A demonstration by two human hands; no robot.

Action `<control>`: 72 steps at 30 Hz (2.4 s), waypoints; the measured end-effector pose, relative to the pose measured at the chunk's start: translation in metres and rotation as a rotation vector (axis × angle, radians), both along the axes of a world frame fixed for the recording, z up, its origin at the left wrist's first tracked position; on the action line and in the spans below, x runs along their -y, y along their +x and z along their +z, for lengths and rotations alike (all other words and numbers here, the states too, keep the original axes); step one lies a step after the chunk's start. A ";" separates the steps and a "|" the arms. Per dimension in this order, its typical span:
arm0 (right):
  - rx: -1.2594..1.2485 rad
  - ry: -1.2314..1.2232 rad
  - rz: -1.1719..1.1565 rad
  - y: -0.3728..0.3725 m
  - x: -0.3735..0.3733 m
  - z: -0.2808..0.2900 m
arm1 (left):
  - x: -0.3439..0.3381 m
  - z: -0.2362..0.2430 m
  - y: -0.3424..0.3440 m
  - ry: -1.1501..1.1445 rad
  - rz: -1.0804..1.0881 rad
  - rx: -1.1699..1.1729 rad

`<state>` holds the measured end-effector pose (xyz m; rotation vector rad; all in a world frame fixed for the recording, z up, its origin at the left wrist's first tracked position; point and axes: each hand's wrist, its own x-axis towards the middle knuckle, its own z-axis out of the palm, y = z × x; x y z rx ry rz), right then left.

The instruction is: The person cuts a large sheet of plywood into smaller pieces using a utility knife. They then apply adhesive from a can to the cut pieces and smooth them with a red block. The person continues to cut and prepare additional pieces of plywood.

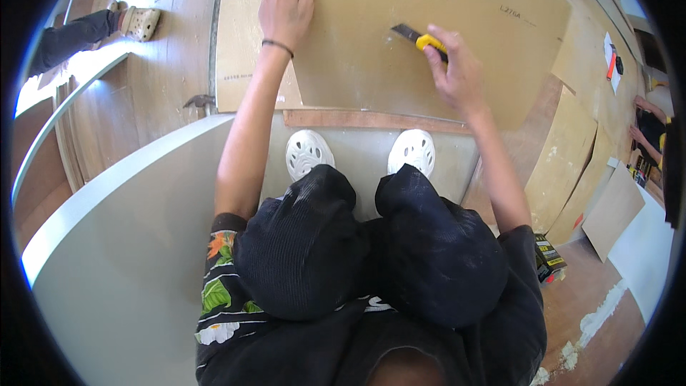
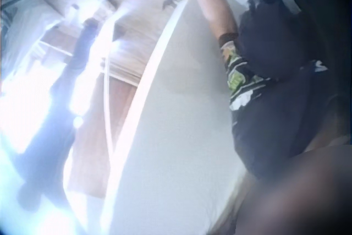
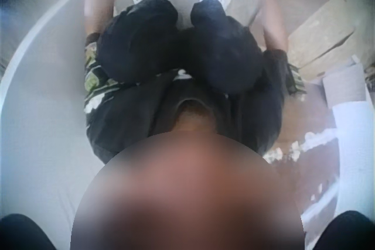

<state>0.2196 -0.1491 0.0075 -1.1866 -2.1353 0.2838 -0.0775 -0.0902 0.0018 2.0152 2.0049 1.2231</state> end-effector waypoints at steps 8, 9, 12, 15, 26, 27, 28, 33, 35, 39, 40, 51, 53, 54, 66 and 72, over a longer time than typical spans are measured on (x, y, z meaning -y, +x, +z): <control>0.055 -0.116 -0.012 0.015 -0.043 0.025 | -0.088 0.027 0.012 0.085 -0.258 0.147; 0.076 -0.122 -0.008 0.015 -0.050 0.029 | -0.104 0.029 0.014 0.069 -0.262 0.141; 0.051 -0.110 0.051 0.013 -0.068 0.037 | -0.146 0.029 0.013 0.003 -0.285 0.067; 0.077 -0.109 0.052 0.013 -0.076 0.041 | -0.164 0.013 0.013 -0.208 -0.222 -0.012; 0.154 -0.169 0.103 0.021 -0.084 0.043 | -0.166 -0.015 0.010 -0.207 -0.210 -0.034; 0.165 -0.174 0.098 0.021 -0.084 0.044 | -0.165 -0.014 0.010 -0.204 -0.210 -0.020; 0.176 -0.177 0.094 0.021 -0.084 0.044 | -0.165 -0.014 0.010 -0.201 -0.209 -0.007; 0.178 -0.167 0.160 0.025 -0.087 0.042 | -0.163 -0.014 0.010 -0.168 -0.229 -0.024; 0.192 -0.185 0.172 0.027 -0.090 0.042 | -0.162 -0.011 0.010 -0.183 -0.228 -0.018; 0.177 -0.379 0.372 0.034 -0.092 0.054 | -0.158 -0.002 0.012 -0.209 -0.225 0.019; 0.185 -0.477 0.423 0.036 -0.091 0.059 | -0.157 0.000 0.013 -0.207 -0.225 0.031; -0.579 -0.701 0.015 0.029 -0.062 0.028 | -0.106 0.027 0.031 0.047 -0.151 -0.272; -0.741 -0.749 -0.051 0.028 -0.063 0.022 | -0.066 0.031 0.044 0.042 -0.333 -0.111; -0.739 -0.733 -0.046 0.027 -0.063 0.021 | -0.035 0.027 0.057 0.093 -0.424 -0.072; -0.746 -0.744 -0.040 0.024 -0.066 0.024 | 0.013 0.018 0.076 0.153 -0.641 -0.459; -0.737 -0.730 -0.068 0.022 -0.064 0.024 | 0.005 0.007 0.080 0.192 -0.706 -0.610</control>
